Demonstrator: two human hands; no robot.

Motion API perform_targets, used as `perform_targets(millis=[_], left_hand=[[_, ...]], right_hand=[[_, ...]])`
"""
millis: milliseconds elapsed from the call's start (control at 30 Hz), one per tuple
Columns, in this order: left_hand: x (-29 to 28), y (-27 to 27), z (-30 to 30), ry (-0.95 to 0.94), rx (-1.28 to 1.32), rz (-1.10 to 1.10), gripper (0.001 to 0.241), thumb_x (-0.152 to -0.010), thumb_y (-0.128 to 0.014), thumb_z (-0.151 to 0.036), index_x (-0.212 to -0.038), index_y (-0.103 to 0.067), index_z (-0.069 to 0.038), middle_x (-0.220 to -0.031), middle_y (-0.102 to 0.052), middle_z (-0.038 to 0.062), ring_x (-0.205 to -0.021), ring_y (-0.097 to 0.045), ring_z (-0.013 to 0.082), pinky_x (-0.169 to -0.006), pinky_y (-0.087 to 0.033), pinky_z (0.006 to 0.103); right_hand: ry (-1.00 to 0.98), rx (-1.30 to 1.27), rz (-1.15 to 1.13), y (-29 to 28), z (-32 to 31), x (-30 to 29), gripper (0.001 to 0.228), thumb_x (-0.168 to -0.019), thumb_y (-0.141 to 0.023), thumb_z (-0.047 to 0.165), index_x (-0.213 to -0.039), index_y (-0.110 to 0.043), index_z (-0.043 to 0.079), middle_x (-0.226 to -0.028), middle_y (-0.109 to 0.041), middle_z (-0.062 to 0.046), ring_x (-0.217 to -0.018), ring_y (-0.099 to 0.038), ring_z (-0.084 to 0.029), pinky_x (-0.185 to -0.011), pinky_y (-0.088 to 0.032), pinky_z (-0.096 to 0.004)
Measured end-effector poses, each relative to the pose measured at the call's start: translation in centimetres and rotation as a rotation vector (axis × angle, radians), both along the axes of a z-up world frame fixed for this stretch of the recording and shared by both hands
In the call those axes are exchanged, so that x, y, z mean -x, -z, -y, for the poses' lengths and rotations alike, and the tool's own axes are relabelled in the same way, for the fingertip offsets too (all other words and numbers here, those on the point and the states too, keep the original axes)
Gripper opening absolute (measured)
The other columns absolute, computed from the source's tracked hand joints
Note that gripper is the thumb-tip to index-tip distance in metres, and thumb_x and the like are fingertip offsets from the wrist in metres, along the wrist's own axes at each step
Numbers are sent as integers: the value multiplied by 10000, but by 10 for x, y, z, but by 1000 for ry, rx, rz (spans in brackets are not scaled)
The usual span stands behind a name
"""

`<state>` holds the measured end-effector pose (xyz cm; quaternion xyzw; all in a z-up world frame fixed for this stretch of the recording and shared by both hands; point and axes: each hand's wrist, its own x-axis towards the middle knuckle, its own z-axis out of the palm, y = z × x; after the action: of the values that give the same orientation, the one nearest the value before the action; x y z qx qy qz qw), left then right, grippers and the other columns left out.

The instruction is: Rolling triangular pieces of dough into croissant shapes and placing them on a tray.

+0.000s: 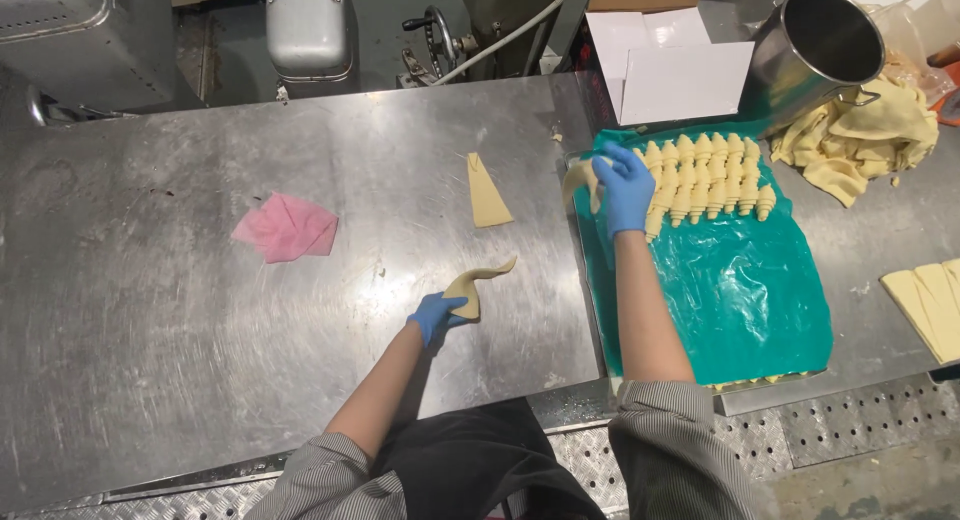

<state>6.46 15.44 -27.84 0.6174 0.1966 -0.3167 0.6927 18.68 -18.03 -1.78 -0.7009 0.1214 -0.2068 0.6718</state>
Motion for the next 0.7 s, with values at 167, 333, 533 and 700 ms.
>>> perform_targets(millis=[167, 333, 533, 700], left_hand=[[42, -12, -8, -189, 661, -338, 427, -948, -672, -101, -1318, -563, 81, -1197, -679, 196, -1072, -709, 295, -951, -611, 371], [82, -79, -8, -267, 815, -210, 437, -956, -660, -98, -1349, -546, 56, -1255, -664, 160, -1178, -654, 275, -1012, -567, 361], [114, -107, -26, -35, 506, -154, 394, -934, -702, -99, -1273, -614, 80, -1214, -701, 168, -1098, -713, 279, -962, -609, 396], [115, -123, -41, 91, 601, -200, 419, -928, -695, -207, -1259, -635, 43, -1150, -734, 154, -1007, -744, 248, -795, -631, 378]], right_hand=[[-140, 238, -17, 25, -33, 14, 332, -918, -780, 145, -1223, -737, 22, -1032, -735, -68, -893, -677, -122, -804, -560, -245], [-340, 447, -780, 142, -103, 114, 612, -940, -554, 651, -991, -784, 86, -859, -767, -118, -805, -734, -250, -754, -555, -360], [-780, -971, -914, 162, -177, 200, 577, -958, -566, 421, -1353, -583, 1, -1253, -703, -137, -1156, -682, -253, -1015, -540, -393], [-879, -828, -852, 127, -180, 196, 560, -960, -637, 268, -1413, -529, -43, -1350, -651, -185, -1247, -651, -289, -1084, -522, -411]])
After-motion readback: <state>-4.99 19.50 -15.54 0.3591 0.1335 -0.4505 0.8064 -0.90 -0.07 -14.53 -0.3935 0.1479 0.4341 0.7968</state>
